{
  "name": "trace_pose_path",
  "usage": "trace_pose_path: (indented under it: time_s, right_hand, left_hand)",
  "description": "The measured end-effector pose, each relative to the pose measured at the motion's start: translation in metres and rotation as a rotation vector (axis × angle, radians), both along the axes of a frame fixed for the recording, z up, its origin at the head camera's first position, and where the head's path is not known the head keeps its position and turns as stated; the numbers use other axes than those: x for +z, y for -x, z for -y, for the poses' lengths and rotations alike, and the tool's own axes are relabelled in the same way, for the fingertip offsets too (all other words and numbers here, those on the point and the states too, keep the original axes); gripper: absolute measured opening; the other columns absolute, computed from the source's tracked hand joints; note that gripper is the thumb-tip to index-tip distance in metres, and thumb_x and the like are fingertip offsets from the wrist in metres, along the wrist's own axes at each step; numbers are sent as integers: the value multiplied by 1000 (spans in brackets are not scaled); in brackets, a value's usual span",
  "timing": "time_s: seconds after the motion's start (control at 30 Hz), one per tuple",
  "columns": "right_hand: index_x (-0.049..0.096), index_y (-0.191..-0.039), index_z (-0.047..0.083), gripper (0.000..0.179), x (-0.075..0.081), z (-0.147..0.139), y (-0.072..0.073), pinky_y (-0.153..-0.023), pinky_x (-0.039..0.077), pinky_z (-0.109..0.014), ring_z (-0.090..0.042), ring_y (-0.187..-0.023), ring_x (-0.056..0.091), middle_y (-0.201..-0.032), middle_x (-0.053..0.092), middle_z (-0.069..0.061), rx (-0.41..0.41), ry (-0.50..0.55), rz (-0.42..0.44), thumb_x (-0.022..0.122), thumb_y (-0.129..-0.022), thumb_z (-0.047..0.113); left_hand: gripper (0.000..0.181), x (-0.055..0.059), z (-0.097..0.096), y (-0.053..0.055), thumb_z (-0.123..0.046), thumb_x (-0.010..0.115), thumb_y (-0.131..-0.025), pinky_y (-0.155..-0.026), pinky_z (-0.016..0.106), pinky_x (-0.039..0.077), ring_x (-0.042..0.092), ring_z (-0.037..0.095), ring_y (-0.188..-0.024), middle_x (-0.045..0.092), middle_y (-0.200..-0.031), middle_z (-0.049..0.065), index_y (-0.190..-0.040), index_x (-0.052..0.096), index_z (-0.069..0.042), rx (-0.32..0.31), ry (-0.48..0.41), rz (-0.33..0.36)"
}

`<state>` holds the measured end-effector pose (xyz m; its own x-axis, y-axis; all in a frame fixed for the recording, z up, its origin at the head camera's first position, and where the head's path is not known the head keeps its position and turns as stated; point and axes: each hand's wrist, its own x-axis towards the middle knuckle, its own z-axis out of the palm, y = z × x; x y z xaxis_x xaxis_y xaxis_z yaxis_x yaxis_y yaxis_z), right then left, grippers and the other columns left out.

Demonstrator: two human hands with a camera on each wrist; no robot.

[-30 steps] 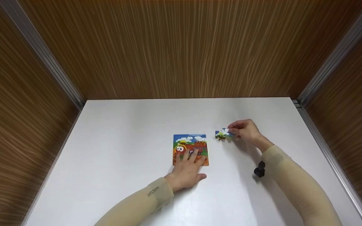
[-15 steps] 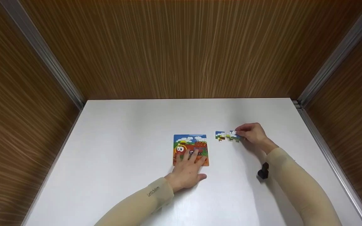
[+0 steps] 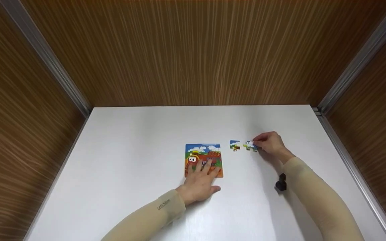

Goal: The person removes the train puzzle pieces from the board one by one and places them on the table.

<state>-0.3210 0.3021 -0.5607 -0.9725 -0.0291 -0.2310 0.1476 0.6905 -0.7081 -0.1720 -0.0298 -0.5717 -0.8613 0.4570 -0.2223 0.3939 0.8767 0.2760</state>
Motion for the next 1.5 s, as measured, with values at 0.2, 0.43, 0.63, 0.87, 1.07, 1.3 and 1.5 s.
trace_pose_path:
  time_s: [0.2, 0.43, 0.63, 0.87, 1.07, 1.3, 1.5]
  right_hand:
    - [83, -124, 1, 24, 2, 2, 0, -84, 54, -24, -29, -110, 71, -127, 79, -22, 37, -69, -46, 74, -107, 15]
    - [84, -120, 0, 22, 3, 3, 2, -94, 58, -39, -34, -114, 72, -123, 81, -22, 74, -137, -79, 74, -106, 14]
    - [84, -120, 0, 22, 1, 6, 4, -99, 59, -46, -37, -115, 73, -122, 82, -22, 93, -161, -86, 74, -106, 14]
    - [84, -118, 2, 20, 1, 9, 4, -99, 59, -47, -36, -114, 73, -120, 82, -20, 98, -168, -84, 75, -105, 13]
    - [84, -117, 2, 19, 3, 9, 2, -96, 58, -44, -35, -112, 73, -118, 82, -20, 101, -165, -100, 75, -105, 13]
    - [83, -121, 5, 20, 9, 14, 1, -83, 53, -31, -29, -106, 68, -119, 79, -18, 82, -138, -100, 73, -106, 14]
    - [82, -123, 5, 21, 15, 25, 0, -74, 56, -27, -28, -102, 67, -119, 76, -17, 84, -106, -103, 73, -105, 13]
  left_hand:
    - [77, -1, -1, 0, -63, 58, -111, -136, 77, 25, 19, 46, -176, 21, -191, 10, -178, 35, -31, -3, 8, -8]
    - [77, -2, -1, 0, -62, 59, -111, -135, 78, 25, 20, 47, -176, 22, -190, 10, -178, 36, -31, -4, 4, -6]
    - [77, -3, 0, 0, -61, 61, -111, -135, 77, 27, 23, 46, -175, 24, -190, 10, -177, 37, -31, -1, 3, -9]
    - [77, -2, 0, 1, -62, 59, -111, -136, 76, 24, 21, 46, -176, 23, -190, 10, -177, 36, -31, -3, 14, -9]
    - [77, -1, -1, 0, -63, 60, -111, -136, 77, 25, 21, 46, -176, 23, -190, 10, -177, 36, -32, -1, 11, -2]
    - [77, -1, -1, 0, -62, 60, -111, -136, 78, 24, 20, 46, -176, 22, -191, 9, -177, 36, -31, 2, 5, 6]
    - [77, 0, -1, 0, -62, 61, -110, -136, 77, 25, 21, 45, -176, 23, -190, 9, -177, 37, -32, 7, 15, 2]
